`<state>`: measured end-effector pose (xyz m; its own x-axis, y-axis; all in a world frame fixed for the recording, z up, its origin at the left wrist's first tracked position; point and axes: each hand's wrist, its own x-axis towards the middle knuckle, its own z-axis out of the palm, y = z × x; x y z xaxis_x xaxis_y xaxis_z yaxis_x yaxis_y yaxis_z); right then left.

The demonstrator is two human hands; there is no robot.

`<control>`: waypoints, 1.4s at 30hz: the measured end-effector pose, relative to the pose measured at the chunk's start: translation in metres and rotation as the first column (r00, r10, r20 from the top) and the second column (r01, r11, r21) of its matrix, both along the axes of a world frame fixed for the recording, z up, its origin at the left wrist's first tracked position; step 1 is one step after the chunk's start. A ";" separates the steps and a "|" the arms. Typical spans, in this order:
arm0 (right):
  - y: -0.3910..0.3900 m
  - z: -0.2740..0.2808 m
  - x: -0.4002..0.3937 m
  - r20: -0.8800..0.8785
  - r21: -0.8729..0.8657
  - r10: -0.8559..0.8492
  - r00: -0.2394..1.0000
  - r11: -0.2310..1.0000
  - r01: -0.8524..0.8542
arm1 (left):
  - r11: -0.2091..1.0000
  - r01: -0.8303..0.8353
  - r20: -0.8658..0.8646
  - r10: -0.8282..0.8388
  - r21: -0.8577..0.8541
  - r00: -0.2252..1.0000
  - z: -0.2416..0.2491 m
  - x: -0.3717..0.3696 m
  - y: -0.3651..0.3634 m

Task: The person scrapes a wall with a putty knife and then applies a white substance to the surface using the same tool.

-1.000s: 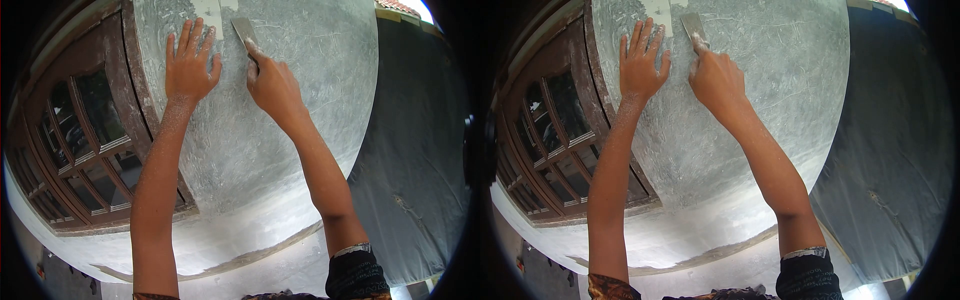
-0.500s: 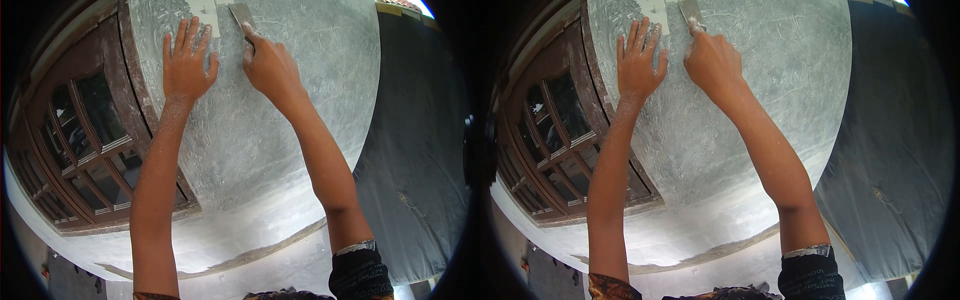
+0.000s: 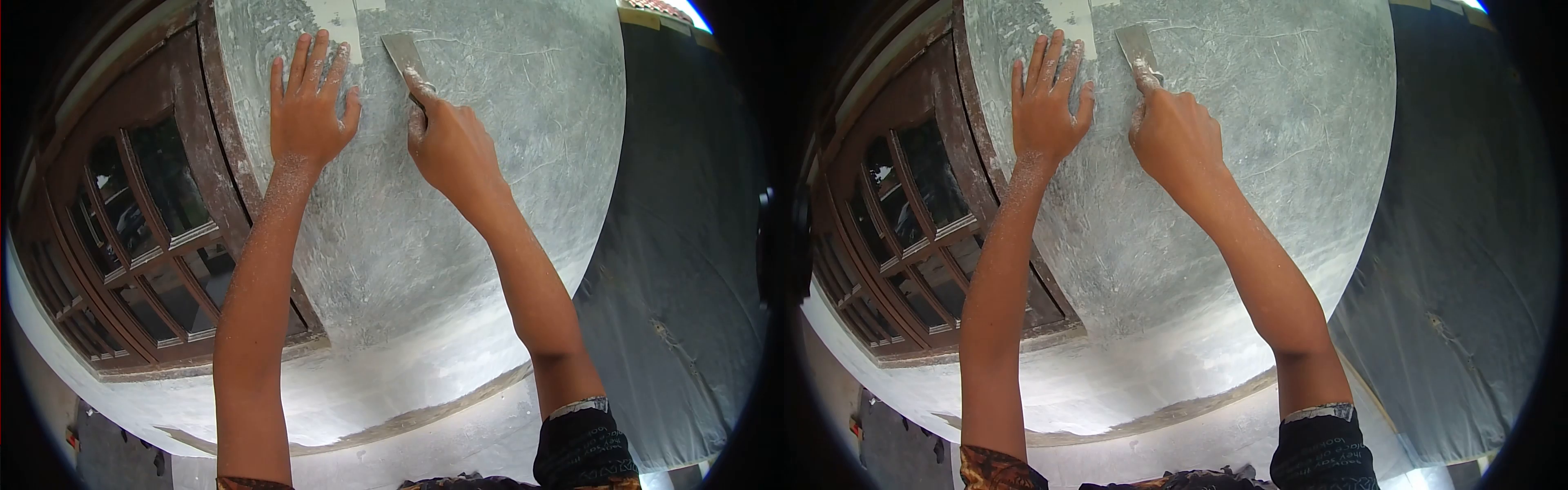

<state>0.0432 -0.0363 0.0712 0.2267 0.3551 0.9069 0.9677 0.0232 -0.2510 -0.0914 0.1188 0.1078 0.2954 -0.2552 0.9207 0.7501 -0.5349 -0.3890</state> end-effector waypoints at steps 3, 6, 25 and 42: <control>-0.002 0.019 0.004 -0.008 0.032 0.044 0.999 0.999 -0.044 | 1.000 -0.019 -0.001 0.019 0.015 1.000 0.003 0.000 0.002; 0.008 0.028 0.008 -0.018 0.057 0.060 0.998 0.997 -0.059 | 0.999 -0.026 -0.010 0.026 0.018 1.000 0.002 0.000 0.002; 0.017 0.018 0.001 -0.044 0.033 0.090 0.995 0.996 -0.089 | 1.000 -0.021 -0.002 0.021 0.015 1.000 0.002 0.000 -0.001; 0.010 -0.020 -0.013 -0.025 -0.100 0.102 0.994 0.990 -0.104 | 1.000 0.007 0.009 -0.007 -0.026 1.000 0.001 0.001 -0.002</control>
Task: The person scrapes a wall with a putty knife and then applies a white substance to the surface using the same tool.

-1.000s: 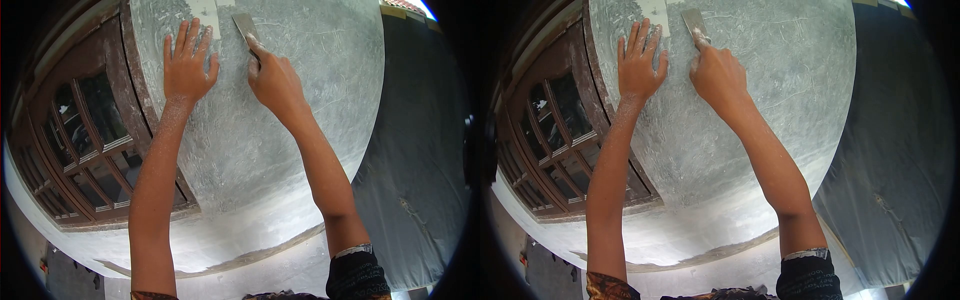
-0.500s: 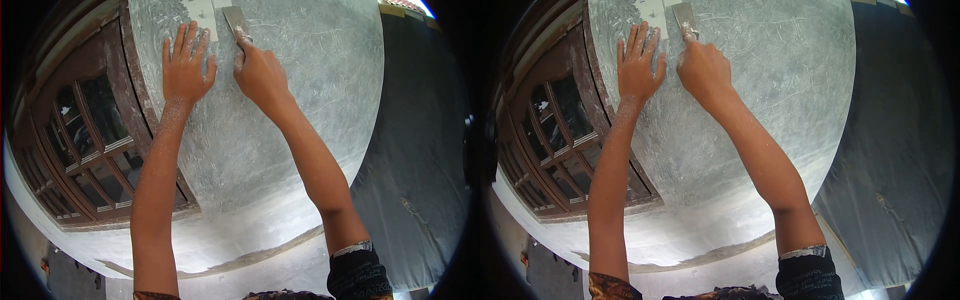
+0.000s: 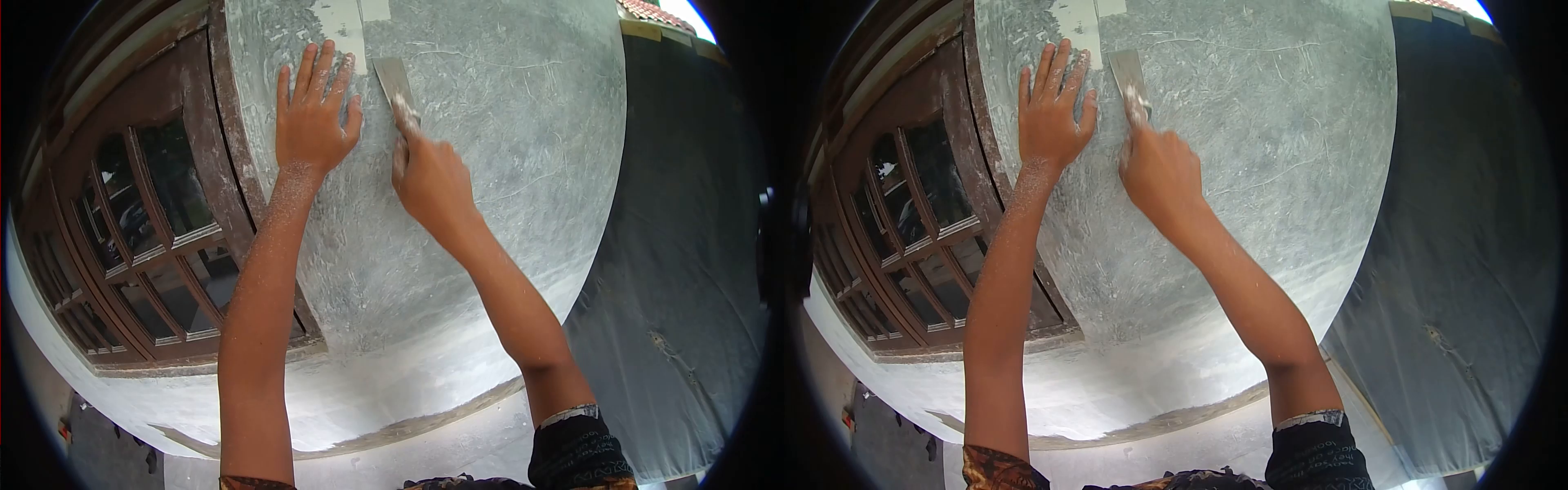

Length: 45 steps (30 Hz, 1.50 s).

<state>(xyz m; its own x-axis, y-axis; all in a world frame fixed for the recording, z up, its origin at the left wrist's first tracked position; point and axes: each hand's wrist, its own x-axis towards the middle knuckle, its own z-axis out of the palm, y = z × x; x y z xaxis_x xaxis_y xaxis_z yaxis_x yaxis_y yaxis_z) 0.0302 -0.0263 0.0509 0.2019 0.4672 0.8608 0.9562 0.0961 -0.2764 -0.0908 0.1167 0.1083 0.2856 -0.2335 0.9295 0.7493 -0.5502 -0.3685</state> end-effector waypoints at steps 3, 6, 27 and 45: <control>0.008 0.005 -0.002 -0.044 0.071 0.017 0.999 0.997 -0.013 | 1.000 -0.008 0.008 0.008 0.001 1.000 0.001 0.000 0.002; 0.020 0.048 0.000 -0.015 0.182 0.015 1.000 0.983 -0.012 | 1.000 -0.010 0.005 0.010 0.003 1.000 0.001 0.001 0.001; 0.029 0.075 0.051 -0.018 -0.014 0.545 0.838 0.838 -0.546 | 0.641 0.527 0.274 -0.457 -0.558 0.846 -0.033 0.015 -0.075; 0.053 0.152 0.180 0.635 0.479 -0.132 0.761 0.841 -0.253 | 0.861 0.109 0.427 0.134 -0.497 0.894 -0.015 0.084 -0.098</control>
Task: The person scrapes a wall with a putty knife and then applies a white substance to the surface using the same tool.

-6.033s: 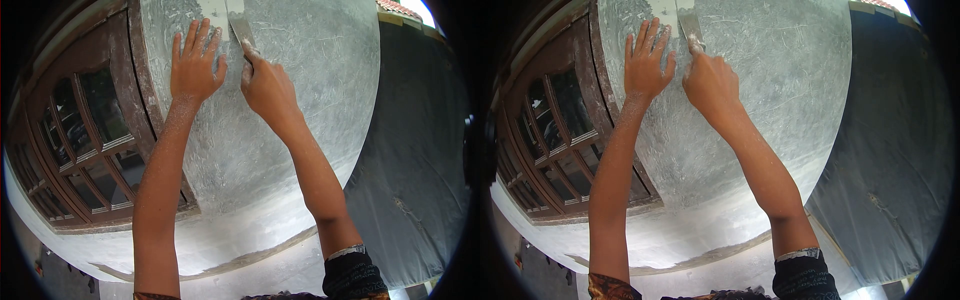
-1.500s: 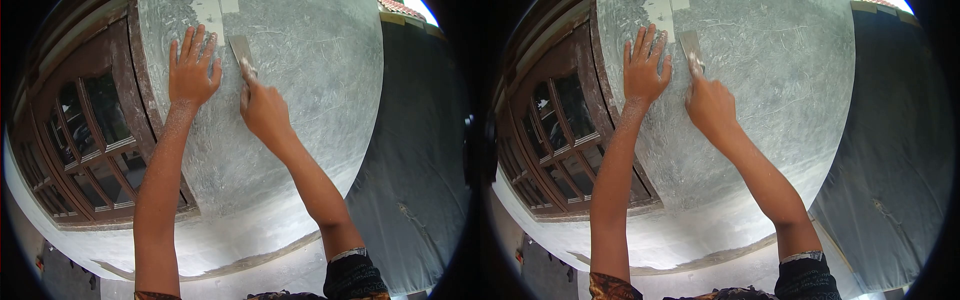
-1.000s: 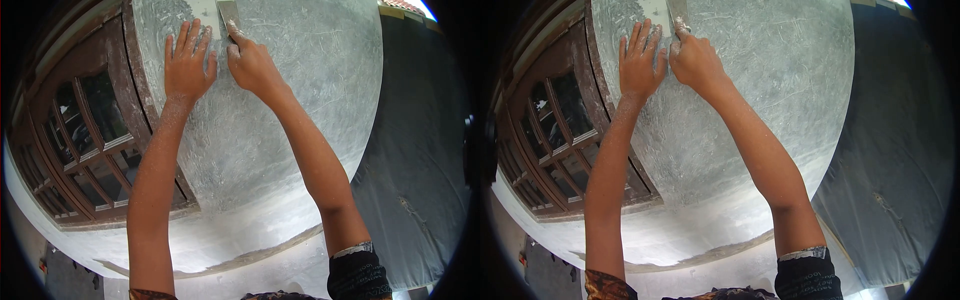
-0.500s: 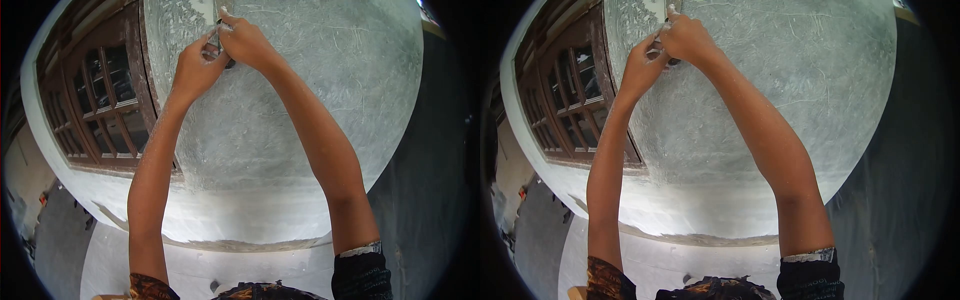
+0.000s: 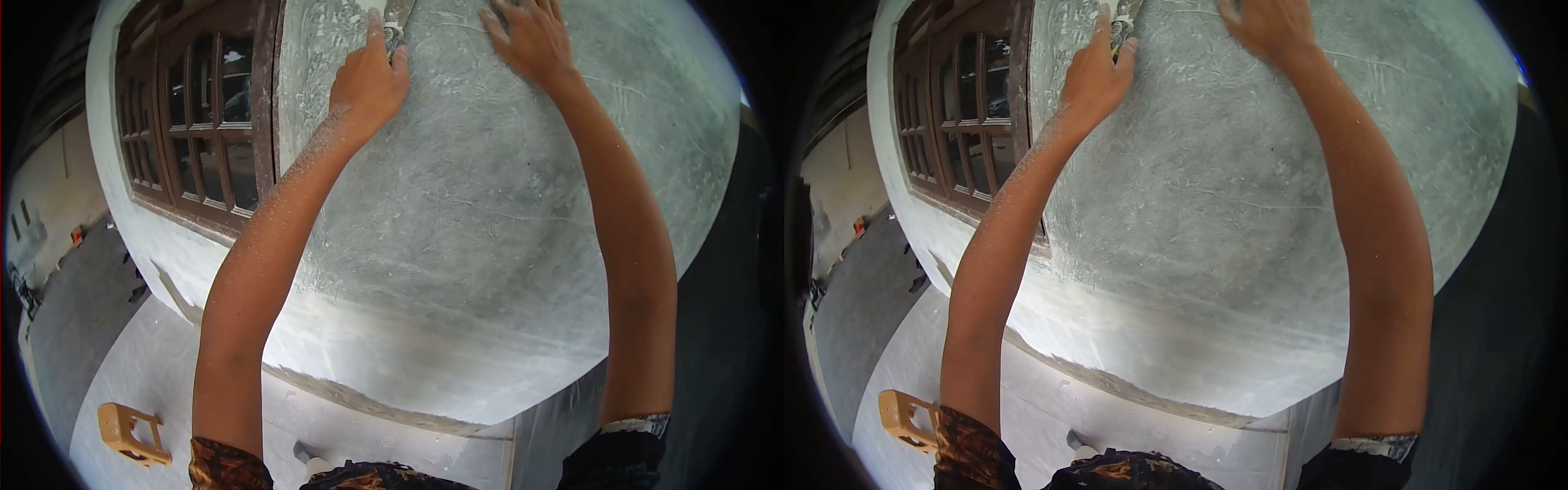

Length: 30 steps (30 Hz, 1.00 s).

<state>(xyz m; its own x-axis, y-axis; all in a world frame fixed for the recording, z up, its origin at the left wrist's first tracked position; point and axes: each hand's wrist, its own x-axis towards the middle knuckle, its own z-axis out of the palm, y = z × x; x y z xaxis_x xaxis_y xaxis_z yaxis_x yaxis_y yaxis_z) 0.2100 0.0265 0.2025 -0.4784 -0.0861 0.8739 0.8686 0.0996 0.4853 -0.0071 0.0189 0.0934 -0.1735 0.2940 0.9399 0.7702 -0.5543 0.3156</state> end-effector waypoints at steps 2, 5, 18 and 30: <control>0.008 -0.001 0.007 0.043 -0.005 -0.018 0.999 1.000 0.018 | 0.999 -0.004 -0.098 0.008 0.036 0.995 -0.007 0.001 0.003; 0.010 -0.005 0.004 0.060 -0.019 -0.016 0.998 1.000 0.017 | 0.997 -0.059 -0.105 0.053 -0.054 0.993 -0.021 0.004 -0.003; 0.019 -0.003 0.008 0.236 -0.042 -0.003 0.972 0.999 0.014 | 0.985 -0.148 -0.095 0.156 0.090 0.983 -0.008 0.014 -0.002; 0.018 -0.012 0.001 0.164 -0.025 -0.083 0.983 0.996 0.088 | 0.990 -0.139 -0.038 0.138 -0.025 0.990 0.010 0.029 -0.022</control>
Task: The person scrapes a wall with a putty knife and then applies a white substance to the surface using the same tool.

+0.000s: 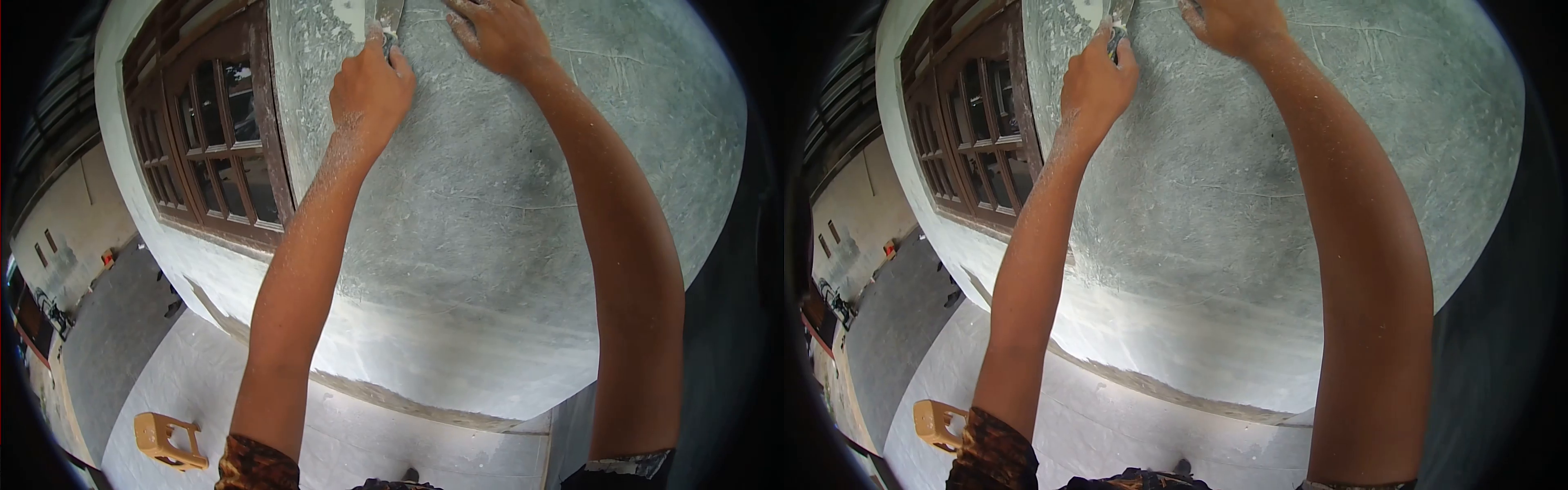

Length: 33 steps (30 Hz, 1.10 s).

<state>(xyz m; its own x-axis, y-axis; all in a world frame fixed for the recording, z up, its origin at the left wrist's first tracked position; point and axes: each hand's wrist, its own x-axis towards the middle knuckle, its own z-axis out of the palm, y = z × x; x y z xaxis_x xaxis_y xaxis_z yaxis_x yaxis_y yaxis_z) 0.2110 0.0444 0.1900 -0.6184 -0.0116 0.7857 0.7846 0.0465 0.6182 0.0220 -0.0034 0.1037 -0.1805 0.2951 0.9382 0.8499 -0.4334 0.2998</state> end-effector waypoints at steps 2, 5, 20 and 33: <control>-0.001 0.000 -0.001 0.008 0.006 -0.025 1.000 1.000 0.025 | 0.996 0.003 0.016 -0.001 -0.086 1.000 -0.009 -0.001 -0.006; -0.004 -0.006 -0.004 -0.040 -0.016 -0.018 0.999 1.000 0.018 | 0.991 0.032 0.016 -0.030 -0.133 0.999 -0.019 -0.004 -0.009; -0.005 -0.005 -0.004 -0.053 -0.037 0.055 0.997 0.998 -0.057 | 1.000 0.021 -0.044 -0.022 -0.017 0.999 -0.005 -0.010 0.005; 0.000 -0.004 -0.001 -0.045 -0.041 0.130 0.991 0.990 -0.132 | 0.999 0.038 0.021 -0.039 0.037 0.999 0.006 -0.001 0.009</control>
<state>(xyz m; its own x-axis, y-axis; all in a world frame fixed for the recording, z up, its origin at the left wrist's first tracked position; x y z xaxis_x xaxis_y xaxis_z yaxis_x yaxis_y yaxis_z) 0.2095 0.0439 0.1858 -0.5804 -0.0548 0.8125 0.7952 0.1768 0.5800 0.0208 0.0055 0.1097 -0.1901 0.2681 0.9444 0.8258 -0.4766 0.3015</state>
